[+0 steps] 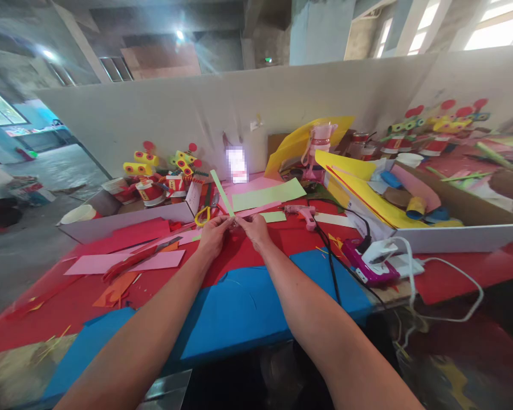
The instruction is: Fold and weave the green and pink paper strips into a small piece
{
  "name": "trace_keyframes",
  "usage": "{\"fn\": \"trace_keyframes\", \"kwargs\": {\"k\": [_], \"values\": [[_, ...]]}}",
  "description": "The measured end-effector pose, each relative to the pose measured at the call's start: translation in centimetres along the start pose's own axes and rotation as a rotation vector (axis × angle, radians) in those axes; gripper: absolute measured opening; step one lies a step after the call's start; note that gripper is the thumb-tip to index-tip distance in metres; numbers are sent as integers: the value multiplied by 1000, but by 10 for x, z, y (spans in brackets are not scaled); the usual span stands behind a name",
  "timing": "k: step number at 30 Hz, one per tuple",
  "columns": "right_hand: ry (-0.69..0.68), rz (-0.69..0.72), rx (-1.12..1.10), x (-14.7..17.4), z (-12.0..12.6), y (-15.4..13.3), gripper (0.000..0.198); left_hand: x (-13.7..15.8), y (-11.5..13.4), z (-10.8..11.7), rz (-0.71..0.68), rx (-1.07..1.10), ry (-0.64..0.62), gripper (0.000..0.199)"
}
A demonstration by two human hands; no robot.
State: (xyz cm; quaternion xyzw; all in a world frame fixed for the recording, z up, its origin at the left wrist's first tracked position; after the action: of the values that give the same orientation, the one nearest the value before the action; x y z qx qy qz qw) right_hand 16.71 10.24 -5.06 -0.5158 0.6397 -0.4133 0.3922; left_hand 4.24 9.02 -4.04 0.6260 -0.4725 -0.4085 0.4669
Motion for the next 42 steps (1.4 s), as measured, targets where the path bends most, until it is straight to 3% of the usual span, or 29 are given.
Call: {"fn": "trace_keyframes", "kwargs": {"k": [12,19,29,34,38,42], "values": [[-76,-147,-240,0,-3,7,32,-2,-1,1,16,69,65,29],[-103,-146,-208,4,-3,6,41,2,1,0,22,62,76,30],[-42,-70,-93,1,1,7,34,3,-2,3,42,-6,95,33],[22,42,-23,-2,4,1,29,6,2,-3,36,62,9,34],[81,30,-88,-3,6,1,29,7,2,-9,31,66,-97,34],[25,-15,-86,1,2,3,34,3,-1,-4,19,39,-9,33]]}}
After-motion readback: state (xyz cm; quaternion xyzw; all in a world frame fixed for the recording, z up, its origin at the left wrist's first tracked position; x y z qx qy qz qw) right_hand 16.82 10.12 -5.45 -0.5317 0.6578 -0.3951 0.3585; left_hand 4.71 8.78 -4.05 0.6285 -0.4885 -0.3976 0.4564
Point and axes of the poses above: each hand's wrist, its own x-axis away from the middle knuckle, its own z-axis out of the back of the hand, y = z × x, the point moved 4 cm from there along -x, towards the middle knuckle, and after that the axes turned 11 degrees about y, right-handed, at the moved point
